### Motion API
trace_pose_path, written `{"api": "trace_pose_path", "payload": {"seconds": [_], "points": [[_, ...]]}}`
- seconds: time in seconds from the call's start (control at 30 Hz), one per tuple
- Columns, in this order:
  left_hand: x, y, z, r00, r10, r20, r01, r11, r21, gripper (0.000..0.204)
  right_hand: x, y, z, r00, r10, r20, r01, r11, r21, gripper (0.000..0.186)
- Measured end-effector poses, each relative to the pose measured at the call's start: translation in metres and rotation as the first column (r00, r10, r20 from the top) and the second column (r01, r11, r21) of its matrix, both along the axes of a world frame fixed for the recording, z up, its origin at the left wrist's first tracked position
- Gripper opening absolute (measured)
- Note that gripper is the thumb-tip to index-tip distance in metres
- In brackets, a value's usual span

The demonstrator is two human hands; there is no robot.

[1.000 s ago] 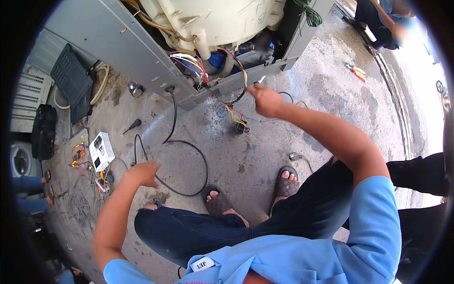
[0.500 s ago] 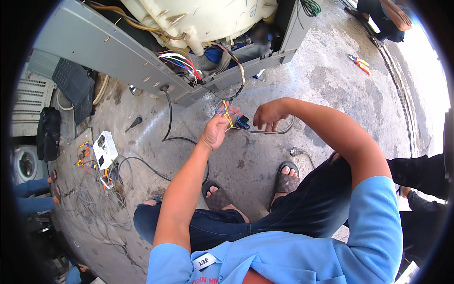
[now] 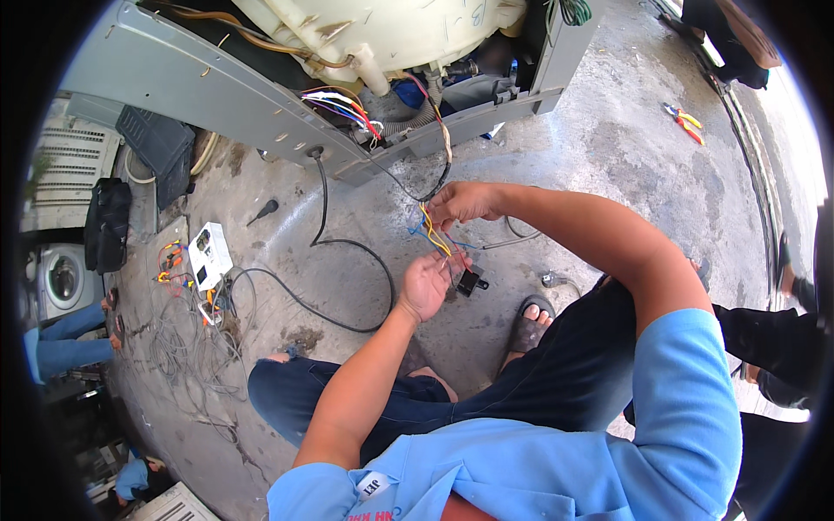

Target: The person works on the internal components of a large appliance, likely an air conditioner, while sitting on the floor. They use a multimeter to test electrical connections and a power strip to supply power. They also strip and connect wires using pliers.

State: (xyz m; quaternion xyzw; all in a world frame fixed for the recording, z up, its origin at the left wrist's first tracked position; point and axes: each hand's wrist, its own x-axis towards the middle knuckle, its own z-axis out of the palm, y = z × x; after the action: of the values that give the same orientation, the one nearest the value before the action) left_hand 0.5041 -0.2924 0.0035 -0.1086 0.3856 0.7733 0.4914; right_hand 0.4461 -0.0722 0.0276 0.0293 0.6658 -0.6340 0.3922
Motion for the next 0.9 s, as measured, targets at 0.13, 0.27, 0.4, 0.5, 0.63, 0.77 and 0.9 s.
{"api": "trace_pose_path", "payload": {"seconds": [0.13,0.27,0.4,0.5,0.63,0.77,0.9], "points": [[0.017,0.008,0.013,0.984,-0.105,-0.146,0.078,0.981,-0.177,0.031,-0.002,0.0,0.005,0.999,-0.03,0.026,0.029,0.999,0.012,0.028],[0.028,0.01,0.029,0.908,-0.197,-0.37,0.016,0.898,-0.439,0.034,-0.008,-0.003,0.006,0.98,-0.115,-0.161,0.151,0.96,0.237,0.021],[0.021,0.017,0.066,0.834,-0.217,-0.507,-0.166,0.778,-0.605,0.031,-0.005,0.004,0.003,0.75,0.086,-0.655,0.344,0.796,0.498,0.019],[0.02,0.013,0.112,0.85,-0.275,-0.45,-0.133,0.713,-0.688,0.033,-0.007,-0.002,-0.003,0.575,0.187,-0.797,0.453,0.738,0.5,0.009],[0.028,-0.012,0.135,0.817,-0.367,-0.444,-0.02,0.753,-0.658,0.036,-0.018,0.04,0.004,0.536,0.27,-0.8,0.425,0.732,0.532,0.012],[0.024,-0.039,0.129,0.789,-0.412,-0.456,0.011,0.751,-0.66,0.039,-0.023,0.043,0.044,0.949,0.285,-0.136,-0.24,0.93,0.278,0.034],[0.018,-0.02,0.144,0.498,-0.74,-0.452,0.11,0.571,-0.813,0.036,-0.042,0.036,0.009,0.869,-0.359,0.341,0.361,0.931,0.059,0.072]]}}
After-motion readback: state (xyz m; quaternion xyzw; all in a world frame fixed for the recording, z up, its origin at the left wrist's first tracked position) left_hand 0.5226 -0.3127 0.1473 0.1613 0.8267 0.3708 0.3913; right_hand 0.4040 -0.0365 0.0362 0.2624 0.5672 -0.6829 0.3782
